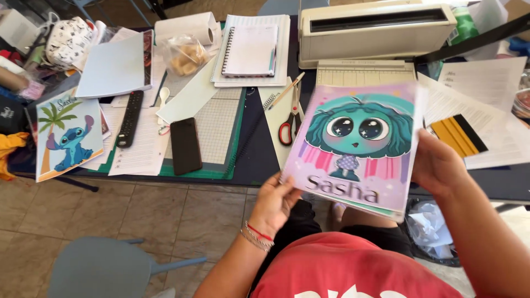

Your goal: The person inserts a metal spiral binding wire into the punched holes of a notebook cover featuring a cartoon character. They use both hands to thread the wire through the holes and then bend the ends to secure the binding.

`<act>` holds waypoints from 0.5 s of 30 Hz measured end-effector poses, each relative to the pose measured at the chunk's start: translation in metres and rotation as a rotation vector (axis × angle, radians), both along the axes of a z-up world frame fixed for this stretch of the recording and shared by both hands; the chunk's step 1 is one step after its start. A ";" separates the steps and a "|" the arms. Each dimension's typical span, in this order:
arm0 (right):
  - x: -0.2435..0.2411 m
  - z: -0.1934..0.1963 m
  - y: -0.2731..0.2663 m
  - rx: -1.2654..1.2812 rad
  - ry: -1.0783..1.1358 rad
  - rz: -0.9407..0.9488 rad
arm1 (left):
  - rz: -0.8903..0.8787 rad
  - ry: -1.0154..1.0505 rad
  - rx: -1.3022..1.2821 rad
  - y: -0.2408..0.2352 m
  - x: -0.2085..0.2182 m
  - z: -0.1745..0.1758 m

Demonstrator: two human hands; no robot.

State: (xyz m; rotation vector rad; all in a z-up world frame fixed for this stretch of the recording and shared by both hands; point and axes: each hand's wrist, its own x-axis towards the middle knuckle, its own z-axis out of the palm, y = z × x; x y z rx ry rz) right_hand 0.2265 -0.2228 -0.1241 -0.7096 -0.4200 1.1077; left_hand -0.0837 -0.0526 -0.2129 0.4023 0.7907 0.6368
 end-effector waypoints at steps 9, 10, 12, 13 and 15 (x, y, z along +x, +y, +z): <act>0.000 0.022 0.018 -0.789 -0.267 -0.056 | -0.424 0.071 0.226 -0.050 -0.007 0.012; -0.005 0.025 0.019 -0.804 -0.288 -0.073 | -0.423 0.056 0.334 -0.052 -0.008 0.011; -0.013 0.036 0.023 -0.821 -0.301 -0.093 | -0.428 0.043 0.440 -0.054 -0.008 0.010; -0.016 0.043 0.025 -0.866 -0.364 -0.105 | -0.438 0.060 0.499 -0.055 -0.007 0.010; -0.030 0.059 0.026 -0.914 -0.422 -0.117 | -0.452 0.079 0.556 -0.060 -0.006 0.009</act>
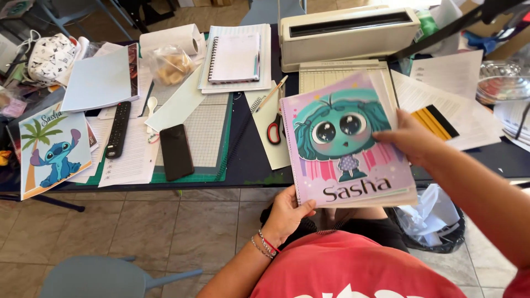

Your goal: The person inserts a metal spiral binding wire into the punched holes of a notebook cover featuring a cartoon character. They use both hands to thread the wire through the holes and then bend the ends to secure the binding.

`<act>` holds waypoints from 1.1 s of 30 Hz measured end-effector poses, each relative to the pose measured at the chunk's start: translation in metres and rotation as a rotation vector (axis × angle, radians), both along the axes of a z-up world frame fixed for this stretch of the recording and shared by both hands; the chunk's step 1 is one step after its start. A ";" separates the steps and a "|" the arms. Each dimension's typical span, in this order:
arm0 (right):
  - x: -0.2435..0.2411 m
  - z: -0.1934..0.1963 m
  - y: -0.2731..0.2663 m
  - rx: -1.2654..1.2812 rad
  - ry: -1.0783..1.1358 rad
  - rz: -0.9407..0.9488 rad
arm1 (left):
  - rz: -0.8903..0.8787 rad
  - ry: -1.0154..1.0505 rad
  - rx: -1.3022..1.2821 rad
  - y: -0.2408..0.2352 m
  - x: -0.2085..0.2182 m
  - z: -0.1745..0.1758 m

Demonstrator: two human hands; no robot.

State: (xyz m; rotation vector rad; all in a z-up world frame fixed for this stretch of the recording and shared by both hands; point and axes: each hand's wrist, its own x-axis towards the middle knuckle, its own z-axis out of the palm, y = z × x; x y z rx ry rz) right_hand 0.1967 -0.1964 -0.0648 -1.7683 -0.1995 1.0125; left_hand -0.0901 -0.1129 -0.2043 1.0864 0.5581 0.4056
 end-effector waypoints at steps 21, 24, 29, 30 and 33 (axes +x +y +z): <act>-0.015 0.216 0.024 0.023 -1.234 1.014 | 0.621 -0.284 1.288 0.089 0.072 0.142; -0.014 0.211 0.024 0.005 -1.332 1.046 | 0.536 -0.205 1.272 0.114 0.082 0.134; -0.009 0.196 0.023 -0.190 -1.399 1.145 | 0.289 -0.291 0.980 0.130 0.102 0.100; -0.004 0.191 0.023 -0.186 -1.400 1.146 | 0.292 -0.289 0.982 0.130 0.104 0.092; 0.011 0.171 0.024 -0.152 -1.350 1.212 | 0.321 -0.364 0.922 0.138 0.103 0.065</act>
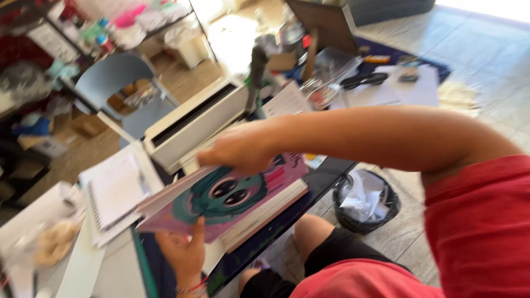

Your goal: The person inserts a metal spiral binding wire into the punched holes of a notebook cover featuring a cartoon character. They use both hands to thread the wire through the holes and then bend the ends to secure the binding.

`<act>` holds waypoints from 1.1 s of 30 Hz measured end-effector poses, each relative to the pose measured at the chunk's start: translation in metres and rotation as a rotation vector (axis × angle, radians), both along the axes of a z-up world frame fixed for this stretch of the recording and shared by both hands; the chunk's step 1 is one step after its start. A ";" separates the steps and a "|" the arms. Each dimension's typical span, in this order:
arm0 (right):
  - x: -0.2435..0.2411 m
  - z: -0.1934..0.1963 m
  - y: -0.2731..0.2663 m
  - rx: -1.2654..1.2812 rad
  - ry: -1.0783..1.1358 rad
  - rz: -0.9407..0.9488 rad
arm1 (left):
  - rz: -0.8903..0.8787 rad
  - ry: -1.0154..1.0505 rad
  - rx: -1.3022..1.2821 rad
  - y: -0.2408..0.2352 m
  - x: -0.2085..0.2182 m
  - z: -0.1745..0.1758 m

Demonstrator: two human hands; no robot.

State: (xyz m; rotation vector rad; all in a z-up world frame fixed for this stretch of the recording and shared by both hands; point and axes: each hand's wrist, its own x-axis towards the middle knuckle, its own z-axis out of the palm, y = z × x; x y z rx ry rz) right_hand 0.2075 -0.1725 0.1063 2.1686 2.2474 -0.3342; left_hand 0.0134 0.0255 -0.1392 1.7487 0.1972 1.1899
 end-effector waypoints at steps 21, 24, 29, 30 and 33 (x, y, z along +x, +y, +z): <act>0.023 -0.044 -0.078 0.455 -0.038 -0.455 | -0.156 -0.036 -0.140 -0.019 0.000 0.018; 0.048 -0.128 -0.111 1.411 0.319 -0.152 | -0.066 -0.070 -0.104 -0.020 0.003 0.014; 0.050 -0.253 -0.102 1.116 0.858 -0.447 | -0.060 0.049 -0.121 -0.025 -0.002 0.028; 0.051 -0.258 -0.100 1.115 0.867 -0.455 | -0.062 0.060 -0.122 -0.024 -0.002 0.026; 0.048 -0.270 -0.096 1.285 0.938 -0.525 | -0.058 0.042 -0.116 -0.024 -0.003 0.019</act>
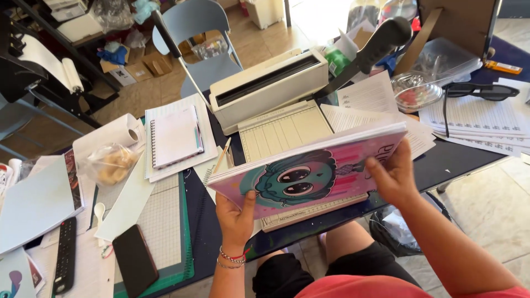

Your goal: The person inserts a metal spiral binding wire into the punched holes of a notebook cover featuring a cartoon character. They use both hands to thread the wire through the holes and then bend the ends to secure the binding.

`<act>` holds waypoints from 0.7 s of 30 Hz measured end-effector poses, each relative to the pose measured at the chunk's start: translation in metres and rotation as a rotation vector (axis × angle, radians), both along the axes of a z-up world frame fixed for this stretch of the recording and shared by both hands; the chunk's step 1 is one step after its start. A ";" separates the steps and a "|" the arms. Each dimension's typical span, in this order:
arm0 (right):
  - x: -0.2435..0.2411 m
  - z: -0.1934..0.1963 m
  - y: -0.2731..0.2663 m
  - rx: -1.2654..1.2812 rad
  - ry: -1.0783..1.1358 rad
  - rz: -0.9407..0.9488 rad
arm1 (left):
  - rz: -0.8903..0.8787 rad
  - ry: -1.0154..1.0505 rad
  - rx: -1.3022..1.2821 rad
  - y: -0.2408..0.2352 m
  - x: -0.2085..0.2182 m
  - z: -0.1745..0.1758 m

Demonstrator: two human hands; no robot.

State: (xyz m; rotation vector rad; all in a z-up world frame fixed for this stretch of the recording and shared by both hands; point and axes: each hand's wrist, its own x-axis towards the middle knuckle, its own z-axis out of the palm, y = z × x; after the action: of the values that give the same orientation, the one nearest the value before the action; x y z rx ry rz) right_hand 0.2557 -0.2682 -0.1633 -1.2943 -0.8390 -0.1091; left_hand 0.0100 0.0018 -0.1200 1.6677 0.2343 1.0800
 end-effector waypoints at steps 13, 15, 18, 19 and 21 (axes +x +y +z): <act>-0.014 0.009 0.005 0.051 -0.031 0.009 | -0.010 0.084 -0.016 0.009 0.000 -0.026; -0.017 0.011 0.005 0.052 -0.050 0.020 | -0.022 0.066 -0.045 0.003 0.000 -0.021; -0.017 0.006 0.004 0.029 -0.086 -0.063 | 0.018 0.043 -0.036 -0.002 -0.001 -0.016; -0.020 0.012 0.005 0.080 -0.165 -0.058 | 0.031 0.012 -0.006 -0.004 -0.002 -0.017; -0.021 0.012 0.007 0.132 -0.244 -0.056 | 0.041 -0.018 0.024 -0.006 -0.002 -0.021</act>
State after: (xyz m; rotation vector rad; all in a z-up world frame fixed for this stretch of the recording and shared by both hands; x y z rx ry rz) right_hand 0.2350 -0.2617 -0.1511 -1.1946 -0.9862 -0.3670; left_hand 0.0085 -0.0040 -0.1408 1.6802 0.2455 1.1320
